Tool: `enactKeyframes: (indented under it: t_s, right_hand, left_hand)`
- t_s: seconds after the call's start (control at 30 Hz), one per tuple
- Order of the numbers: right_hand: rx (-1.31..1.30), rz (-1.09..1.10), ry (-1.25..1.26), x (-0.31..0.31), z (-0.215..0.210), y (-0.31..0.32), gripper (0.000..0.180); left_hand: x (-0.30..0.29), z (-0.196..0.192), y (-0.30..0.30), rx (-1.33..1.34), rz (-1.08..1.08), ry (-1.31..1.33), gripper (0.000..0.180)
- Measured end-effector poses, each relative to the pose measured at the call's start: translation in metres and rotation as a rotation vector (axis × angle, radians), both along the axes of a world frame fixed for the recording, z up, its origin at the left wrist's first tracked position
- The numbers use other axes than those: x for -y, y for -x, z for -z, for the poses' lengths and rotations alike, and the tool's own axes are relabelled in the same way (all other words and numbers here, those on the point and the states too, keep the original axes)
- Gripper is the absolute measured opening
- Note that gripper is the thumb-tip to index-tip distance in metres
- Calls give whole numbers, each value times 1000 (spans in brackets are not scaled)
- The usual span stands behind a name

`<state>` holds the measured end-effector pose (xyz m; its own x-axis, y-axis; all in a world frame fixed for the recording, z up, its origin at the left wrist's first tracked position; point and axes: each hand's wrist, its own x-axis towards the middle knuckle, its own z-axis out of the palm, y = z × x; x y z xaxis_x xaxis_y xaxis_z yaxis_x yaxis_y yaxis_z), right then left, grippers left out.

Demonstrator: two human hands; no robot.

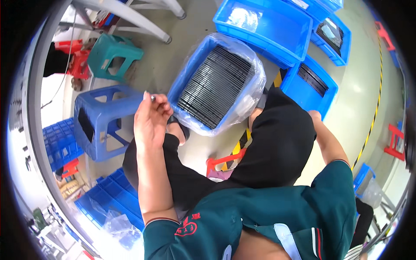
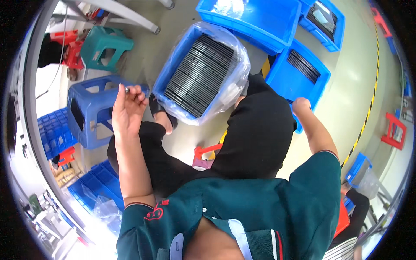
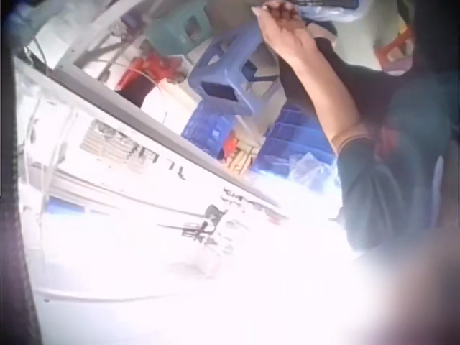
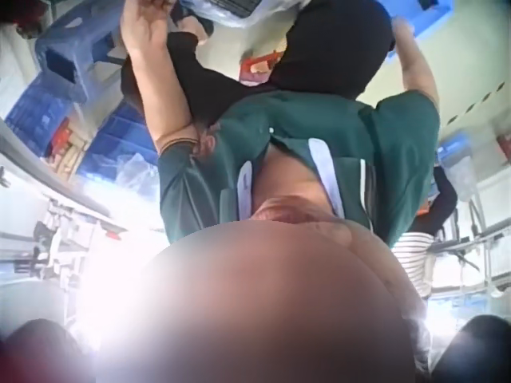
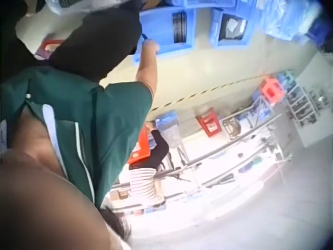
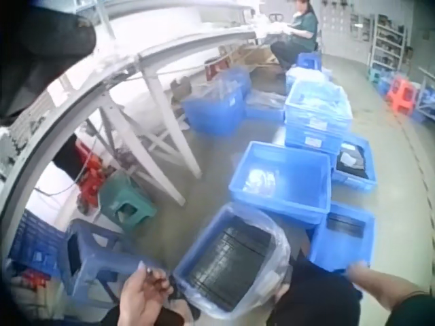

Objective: Sorting and inspecting black rods and placing them into storage bins in a manufacturing environment.

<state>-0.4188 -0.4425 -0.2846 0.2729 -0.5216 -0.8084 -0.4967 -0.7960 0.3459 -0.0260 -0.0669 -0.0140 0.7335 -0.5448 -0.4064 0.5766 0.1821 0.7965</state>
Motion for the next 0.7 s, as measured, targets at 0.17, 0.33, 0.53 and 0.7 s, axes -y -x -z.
enactKeyframes:
  t_s: [0.17, 0.33, 0.53, 0.7]
  right_hand:
    - [-22, -74, -78, 3, 29, 12, 24]
    - [93, 98, -30, -5, 23, 28, 24]
    - [634, 623, 7, -17, 5, 48, 27]
    - [1183, 553, 106, -10, -71, -15, 42]
  left_hand:
    - [-12, -11, -1, 18, -26, 16, 28]
    - [-25, -19, -5, 23, -38, 65, 31]
    - [-40, -36, -9, 45, -103, 117, 31]
    - [-44, -42, -9, 22, -148, 134, 28]
